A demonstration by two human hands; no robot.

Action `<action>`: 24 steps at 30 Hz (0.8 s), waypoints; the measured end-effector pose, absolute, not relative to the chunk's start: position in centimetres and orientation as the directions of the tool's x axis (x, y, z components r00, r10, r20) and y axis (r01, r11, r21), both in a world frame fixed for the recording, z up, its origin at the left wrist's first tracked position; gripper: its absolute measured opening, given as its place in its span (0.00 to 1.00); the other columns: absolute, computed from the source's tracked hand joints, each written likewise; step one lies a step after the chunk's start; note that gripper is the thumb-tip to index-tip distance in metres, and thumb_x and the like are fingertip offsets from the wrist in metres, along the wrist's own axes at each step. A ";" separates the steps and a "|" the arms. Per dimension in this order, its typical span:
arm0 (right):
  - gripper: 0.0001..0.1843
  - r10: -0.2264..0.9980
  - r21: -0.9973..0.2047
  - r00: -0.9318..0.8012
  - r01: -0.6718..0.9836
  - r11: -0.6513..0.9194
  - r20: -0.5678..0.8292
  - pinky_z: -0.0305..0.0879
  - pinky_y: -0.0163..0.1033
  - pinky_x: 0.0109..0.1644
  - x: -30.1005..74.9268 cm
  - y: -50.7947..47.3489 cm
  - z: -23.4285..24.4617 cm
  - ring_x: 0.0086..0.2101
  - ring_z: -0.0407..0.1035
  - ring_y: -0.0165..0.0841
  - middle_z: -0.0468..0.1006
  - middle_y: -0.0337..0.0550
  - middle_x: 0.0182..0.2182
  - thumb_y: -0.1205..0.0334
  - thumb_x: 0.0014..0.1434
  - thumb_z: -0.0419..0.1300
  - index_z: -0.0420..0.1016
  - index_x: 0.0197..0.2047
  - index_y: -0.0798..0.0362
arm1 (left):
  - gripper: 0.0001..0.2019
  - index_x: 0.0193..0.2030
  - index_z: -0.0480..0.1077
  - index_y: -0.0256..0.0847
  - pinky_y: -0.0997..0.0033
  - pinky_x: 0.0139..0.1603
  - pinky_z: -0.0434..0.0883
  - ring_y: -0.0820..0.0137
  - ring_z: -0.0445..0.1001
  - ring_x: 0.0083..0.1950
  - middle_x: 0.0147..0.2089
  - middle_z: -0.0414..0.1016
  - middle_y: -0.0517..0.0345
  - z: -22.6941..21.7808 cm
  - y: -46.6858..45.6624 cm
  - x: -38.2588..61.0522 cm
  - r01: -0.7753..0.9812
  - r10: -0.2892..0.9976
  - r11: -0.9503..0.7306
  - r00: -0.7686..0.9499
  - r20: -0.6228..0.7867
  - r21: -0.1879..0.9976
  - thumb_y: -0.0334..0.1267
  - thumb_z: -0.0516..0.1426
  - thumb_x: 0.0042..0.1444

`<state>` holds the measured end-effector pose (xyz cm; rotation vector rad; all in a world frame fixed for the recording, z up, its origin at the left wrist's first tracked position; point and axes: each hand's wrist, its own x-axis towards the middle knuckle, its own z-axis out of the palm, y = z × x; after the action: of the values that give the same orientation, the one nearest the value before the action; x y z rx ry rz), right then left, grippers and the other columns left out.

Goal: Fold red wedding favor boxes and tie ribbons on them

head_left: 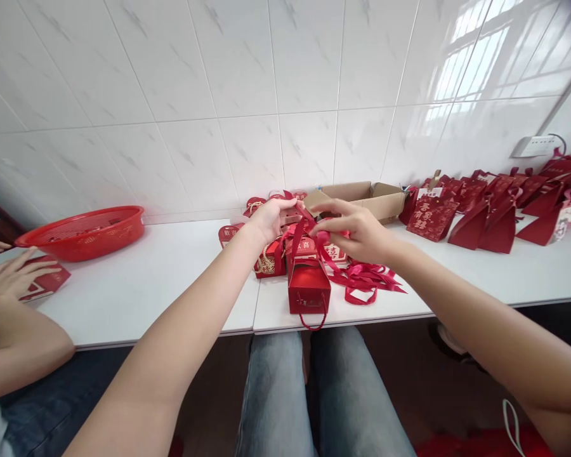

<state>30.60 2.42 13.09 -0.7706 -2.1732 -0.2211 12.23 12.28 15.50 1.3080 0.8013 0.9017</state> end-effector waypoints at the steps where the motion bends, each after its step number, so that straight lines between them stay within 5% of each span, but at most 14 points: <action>1: 0.14 0.471 -0.131 -0.475 0.587 0.799 0.743 0.72 0.46 0.51 30.6 1.5 12.1 0.51 0.72 0.40 0.74 0.54 0.51 0.69 0.63 0.54 0.81 0.41 0.54 | 0.06 0.33 0.74 0.36 0.73 0.28 0.68 0.72 0.74 0.30 0.34 0.77 0.55 15.0 12.8 12.1 -0.075 0.913 0.028 0.408 0.005 0.997 0.36 0.59 0.56; 9: 0.14 0.592 -0.438 -0.365 0.423 0.793 0.718 0.71 0.38 0.52 30.9 -6.7 3.5 0.49 0.72 0.35 0.77 0.51 0.47 0.76 0.62 0.54 0.76 0.45 0.54 | 0.16 0.54 0.69 0.37 0.56 0.49 0.75 0.63 0.75 0.49 0.53 0.73 0.49 10.0 16.9 10.9 0.281 0.988 -0.152 0.008 0.156 0.948 0.43 0.57 0.63; 17: 0.15 0.670 -0.560 -0.341 0.372 0.740 0.659 0.69 0.42 0.54 31.5 -10.5 0.2 0.48 0.71 0.37 0.78 0.49 0.44 0.78 0.61 0.52 0.71 0.46 0.53 | 0.14 0.51 0.71 0.38 0.50 0.57 0.69 0.61 0.71 0.56 0.55 0.72 0.49 7.4 18.9 9.7 0.736 0.907 -0.206 -0.105 0.409 0.645 0.43 0.57 0.62; 24: 0.13 0.720 -0.631 -0.340 0.348 0.694 0.605 0.69 0.43 0.54 31.7 -10.6 -0.6 0.49 0.70 0.37 0.78 0.47 0.44 0.76 0.63 0.51 0.70 0.45 0.51 | 0.10 0.34 0.77 0.43 0.48 0.58 0.60 0.51 0.64 0.58 0.51 0.72 0.47 6.6 18.9 10.3 0.866 0.846 -0.216 -0.065 0.529 0.452 0.40 0.55 0.60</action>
<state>31.73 -10.57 -0.59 -0.8263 -1.9492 0.4907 10.35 18.93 6.62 2.1661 1.9827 1.1875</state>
